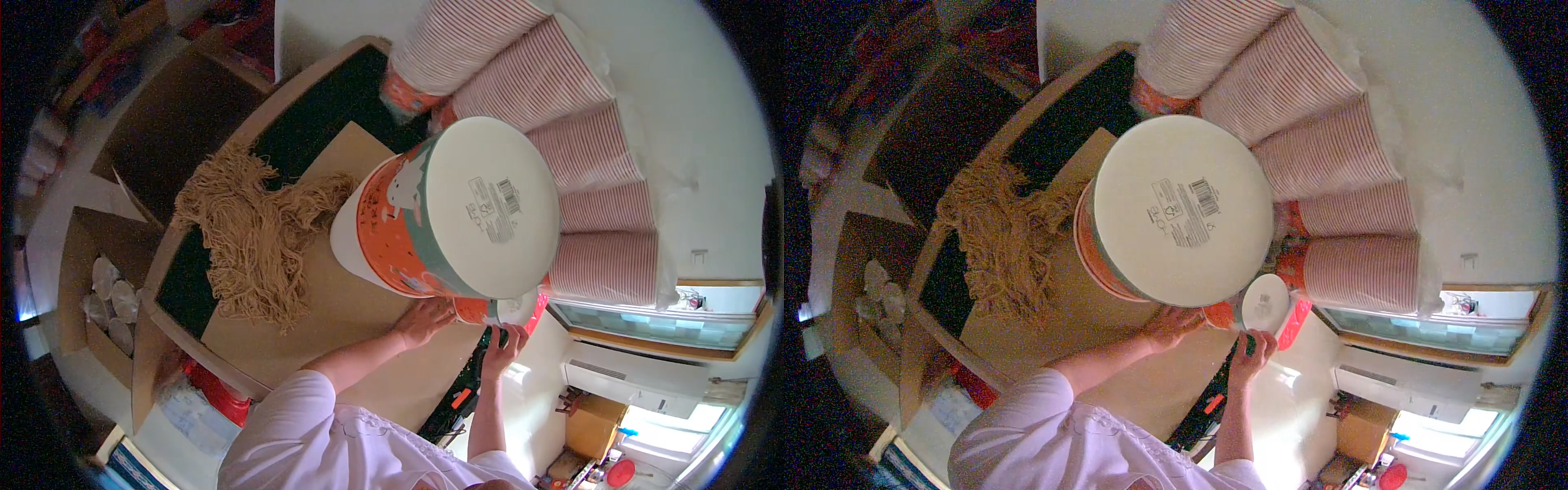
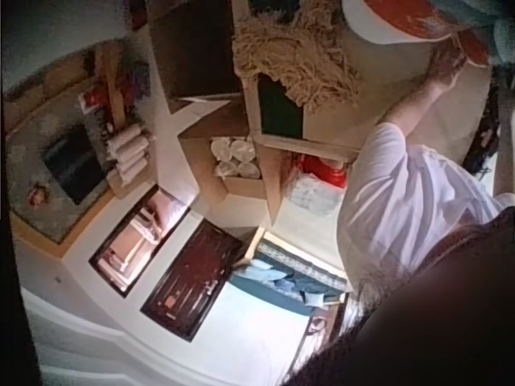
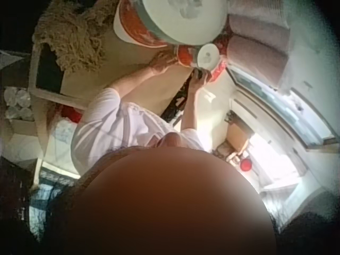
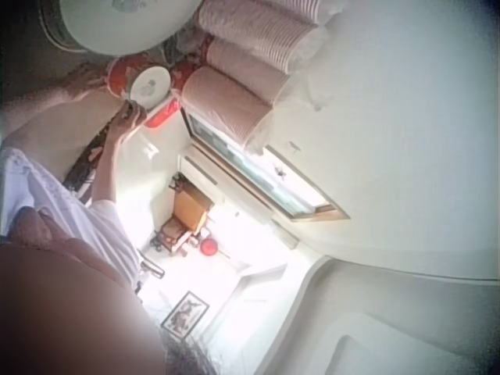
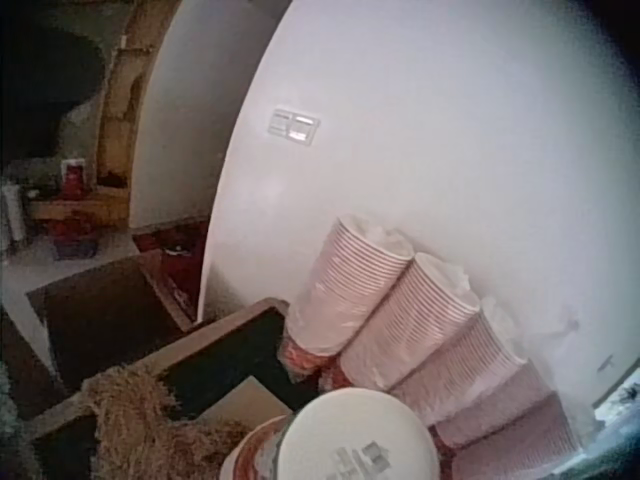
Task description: The recorder is unstacking and inspecting large printed paper buckets on a work table.
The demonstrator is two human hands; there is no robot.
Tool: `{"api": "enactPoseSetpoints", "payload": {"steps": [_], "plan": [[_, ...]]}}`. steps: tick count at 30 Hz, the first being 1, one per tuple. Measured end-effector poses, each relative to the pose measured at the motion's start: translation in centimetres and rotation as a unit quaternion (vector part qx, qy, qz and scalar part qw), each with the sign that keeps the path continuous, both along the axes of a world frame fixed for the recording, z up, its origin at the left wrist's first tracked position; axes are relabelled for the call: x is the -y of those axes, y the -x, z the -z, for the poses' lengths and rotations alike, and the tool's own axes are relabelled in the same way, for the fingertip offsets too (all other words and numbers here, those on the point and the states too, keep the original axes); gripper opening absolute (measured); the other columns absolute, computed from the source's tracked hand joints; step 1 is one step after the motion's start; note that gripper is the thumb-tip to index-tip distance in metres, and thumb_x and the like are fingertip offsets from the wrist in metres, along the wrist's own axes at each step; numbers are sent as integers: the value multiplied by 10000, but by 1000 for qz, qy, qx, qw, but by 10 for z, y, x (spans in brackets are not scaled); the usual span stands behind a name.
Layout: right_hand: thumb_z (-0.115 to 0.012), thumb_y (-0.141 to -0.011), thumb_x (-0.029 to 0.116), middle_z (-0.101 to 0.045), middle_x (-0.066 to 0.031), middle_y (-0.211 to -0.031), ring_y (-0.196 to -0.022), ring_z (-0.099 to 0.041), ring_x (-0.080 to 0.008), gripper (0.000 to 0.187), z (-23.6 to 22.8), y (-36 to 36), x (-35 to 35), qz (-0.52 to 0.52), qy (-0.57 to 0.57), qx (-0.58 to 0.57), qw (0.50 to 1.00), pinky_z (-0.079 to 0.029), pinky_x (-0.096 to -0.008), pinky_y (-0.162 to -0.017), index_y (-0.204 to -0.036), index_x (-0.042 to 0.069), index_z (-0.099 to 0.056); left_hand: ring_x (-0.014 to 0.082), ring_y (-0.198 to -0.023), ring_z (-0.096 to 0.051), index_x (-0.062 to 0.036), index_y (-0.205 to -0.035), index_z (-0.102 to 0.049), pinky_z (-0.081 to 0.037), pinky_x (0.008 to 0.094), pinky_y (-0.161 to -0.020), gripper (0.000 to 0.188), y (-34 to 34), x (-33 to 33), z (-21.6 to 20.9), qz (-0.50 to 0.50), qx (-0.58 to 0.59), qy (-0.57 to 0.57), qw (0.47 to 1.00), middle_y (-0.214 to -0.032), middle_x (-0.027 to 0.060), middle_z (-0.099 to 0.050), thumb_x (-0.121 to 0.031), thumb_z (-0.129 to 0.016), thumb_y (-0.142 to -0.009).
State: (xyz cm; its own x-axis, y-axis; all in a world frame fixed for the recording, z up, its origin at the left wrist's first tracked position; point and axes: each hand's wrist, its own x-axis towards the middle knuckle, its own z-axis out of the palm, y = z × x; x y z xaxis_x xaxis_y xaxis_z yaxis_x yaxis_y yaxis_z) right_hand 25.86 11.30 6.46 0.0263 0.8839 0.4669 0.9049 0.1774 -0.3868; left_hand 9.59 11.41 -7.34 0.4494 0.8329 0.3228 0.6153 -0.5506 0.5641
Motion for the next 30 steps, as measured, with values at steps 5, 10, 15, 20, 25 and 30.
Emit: {"api": "enactPoseSetpoints", "payload": {"steps": [5,10,15,20,25,30], "plan": [[-646,-691,3,-506,-117,-903,-899,-478,-269,215,1,-1,0,10,-19,17,1000,-396,-362,-798,-890,41,-572,278,-1222,-308,-121,-1173,-474,-237,437,-1004,394,-12,-3,20,-17,79,12,997,-1308,85,-364,-172,-427,-785],[-665,-679,-1,-503,-117,-895,-882,-490,-265,256,-1,-3,-1,11,-15,14,1000,-407,-351,-785,-910,56,-570,330,-1009,-474,-47,-1035,-534,-350,453,-875,283,-1,-4,-2,6,122,146,982,-1050,153,-546,-201,-480,-805],[-667,-675,0,-506,-108,-879,-847,-492,-260,245,-6,1,0,-1,-22,-4,1000,-412,-351,-745,-894,67,-580,370,-982,-474,-59,-1008,-549,-350,474,-871,282,-11,0,-14,17,142,30,989,-1022,167,-548,-252,-456,-825],[-667,-669,15,-502,-104,-860,-828,-477,-265,230,-4,-7,0,-8,-39,-12,999,-403,-362,-739,-874,76,-583,368,-1004,-478,-57,-1070,-519,-361,475,-877,307,-17,7,-31,-1,37,64,997,-1072,188,-523,-248,-429,-848],[-651,-663,2,-496,-105,-879,-840,-476,-274,262,-11,-1,4,-17,-63,-24,998,-404,-366,-740,-900,82,-570,286,-1051,-457,-63,-1076,-522,-352,434,-892,325,0,42,-10,35,-21,39,998,-1118,132,-482,-116,-521,-755],[-562,-740,0,-452,-169,-1047,-960,-470,-317,295,-26,-12,25,16,-69,-164,984,-398,-370,-831,-1028,42,-511,325,-1148,-363,-61,-1148,-479,-320,427,-941,450,66,103,-30,-7,-75,62,995,-1213,164,-412,-120,-571,-712]]}}
